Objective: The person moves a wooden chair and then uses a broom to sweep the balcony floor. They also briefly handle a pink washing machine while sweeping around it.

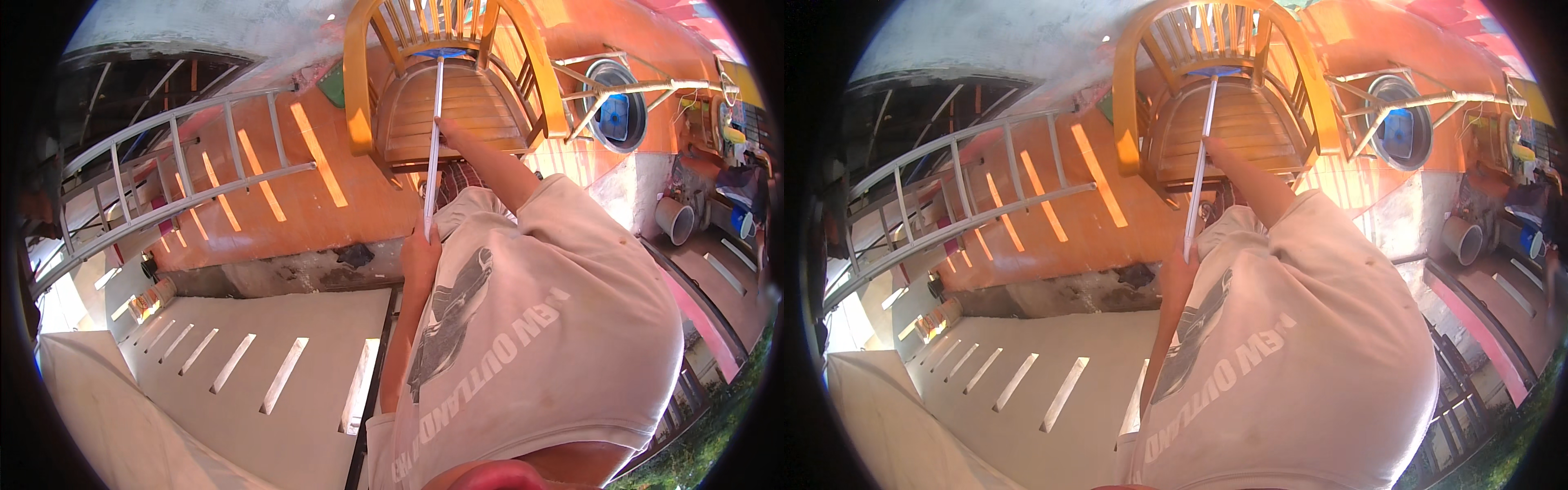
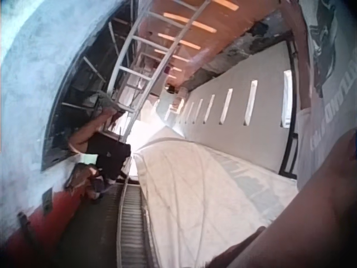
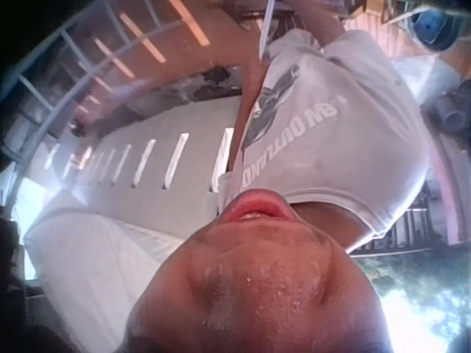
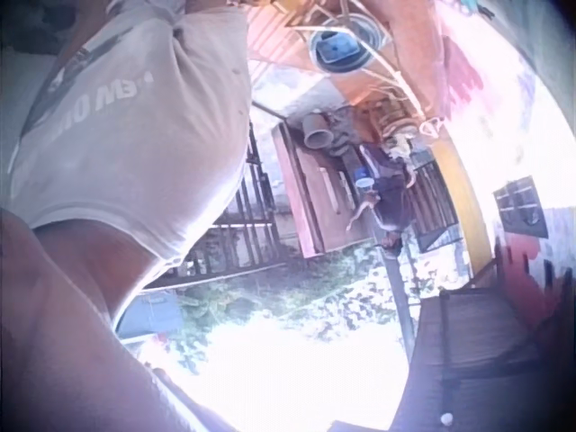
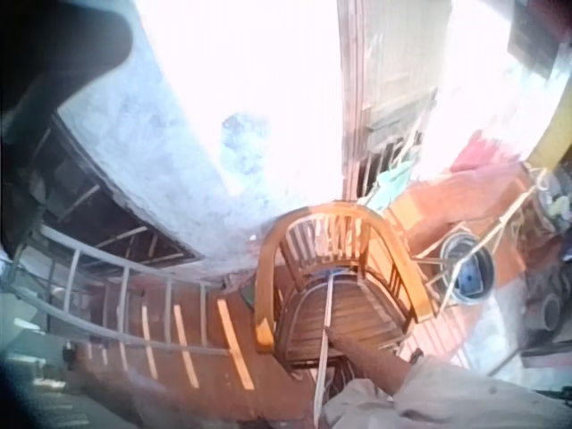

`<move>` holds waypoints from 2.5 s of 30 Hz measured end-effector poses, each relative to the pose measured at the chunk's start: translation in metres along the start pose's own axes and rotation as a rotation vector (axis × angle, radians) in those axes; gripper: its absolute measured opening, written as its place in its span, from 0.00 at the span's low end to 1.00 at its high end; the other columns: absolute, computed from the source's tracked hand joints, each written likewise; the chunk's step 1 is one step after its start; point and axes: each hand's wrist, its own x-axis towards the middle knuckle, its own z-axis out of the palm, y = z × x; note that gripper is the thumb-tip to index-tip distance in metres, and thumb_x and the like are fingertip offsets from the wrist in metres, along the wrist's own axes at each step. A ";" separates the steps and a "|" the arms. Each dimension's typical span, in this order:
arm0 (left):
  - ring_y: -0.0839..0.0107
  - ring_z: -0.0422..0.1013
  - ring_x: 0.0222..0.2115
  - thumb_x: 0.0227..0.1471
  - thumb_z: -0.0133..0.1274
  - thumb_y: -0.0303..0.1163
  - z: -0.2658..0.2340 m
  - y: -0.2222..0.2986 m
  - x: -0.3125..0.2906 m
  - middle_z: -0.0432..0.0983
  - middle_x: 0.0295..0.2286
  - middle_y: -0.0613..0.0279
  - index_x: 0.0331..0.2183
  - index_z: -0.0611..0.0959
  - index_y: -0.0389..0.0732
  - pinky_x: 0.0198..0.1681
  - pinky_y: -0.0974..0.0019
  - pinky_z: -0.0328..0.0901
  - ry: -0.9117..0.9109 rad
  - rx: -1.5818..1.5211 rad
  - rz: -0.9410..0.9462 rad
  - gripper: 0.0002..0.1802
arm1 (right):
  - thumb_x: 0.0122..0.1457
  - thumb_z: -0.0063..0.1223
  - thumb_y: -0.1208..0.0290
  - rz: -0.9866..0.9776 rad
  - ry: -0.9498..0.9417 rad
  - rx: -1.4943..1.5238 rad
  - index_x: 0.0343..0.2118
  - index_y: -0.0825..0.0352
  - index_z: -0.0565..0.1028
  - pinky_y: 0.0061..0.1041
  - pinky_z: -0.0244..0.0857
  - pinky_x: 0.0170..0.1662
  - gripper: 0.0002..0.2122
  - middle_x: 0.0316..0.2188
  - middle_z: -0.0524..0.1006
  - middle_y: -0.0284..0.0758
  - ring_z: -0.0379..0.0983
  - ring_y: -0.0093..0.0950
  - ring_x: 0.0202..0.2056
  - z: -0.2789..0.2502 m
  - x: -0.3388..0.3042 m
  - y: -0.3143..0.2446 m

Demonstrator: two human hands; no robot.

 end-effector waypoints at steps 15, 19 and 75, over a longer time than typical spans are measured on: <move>0.43 0.75 0.28 0.55 0.51 0.32 -0.213 0.023 -0.142 0.77 0.27 0.40 0.61 0.70 0.54 0.34 0.47 0.68 -0.175 0.235 -0.109 0.31 | 0.53 0.59 0.63 -0.660 0.174 -1.058 0.48 0.78 0.69 0.46 0.67 0.53 0.25 0.48 0.68 0.58 0.66 0.56 0.52 0.016 -0.045 0.046; 0.52 0.78 0.26 0.51 0.53 0.28 -0.296 0.041 -0.209 0.78 0.25 0.44 0.60 0.72 0.42 0.31 0.57 0.70 -0.266 0.175 -0.341 0.32 | 0.51 0.61 0.65 -0.347 0.058 -0.949 0.56 0.71 0.63 0.45 0.67 0.52 0.30 0.53 0.65 0.54 0.69 0.53 0.52 -0.003 -0.065 0.058; 0.88 0.49 0.06 0.51 0.51 0.21 -0.281 0.117 -0.141 0.52 0.10 0.80 0.21 0.71 0.50 0.12 0.79 0.49 1.420 -1.124 1.096 0.12 | 0.61 0.53 0.57 -0.735 -0.169 -1.095 0.42 0.62 0.69 0.47 0.69 0.40 0.14 0.35 0.73 0.54 0.74 0.54 0.36 0.089 -0.073 0.012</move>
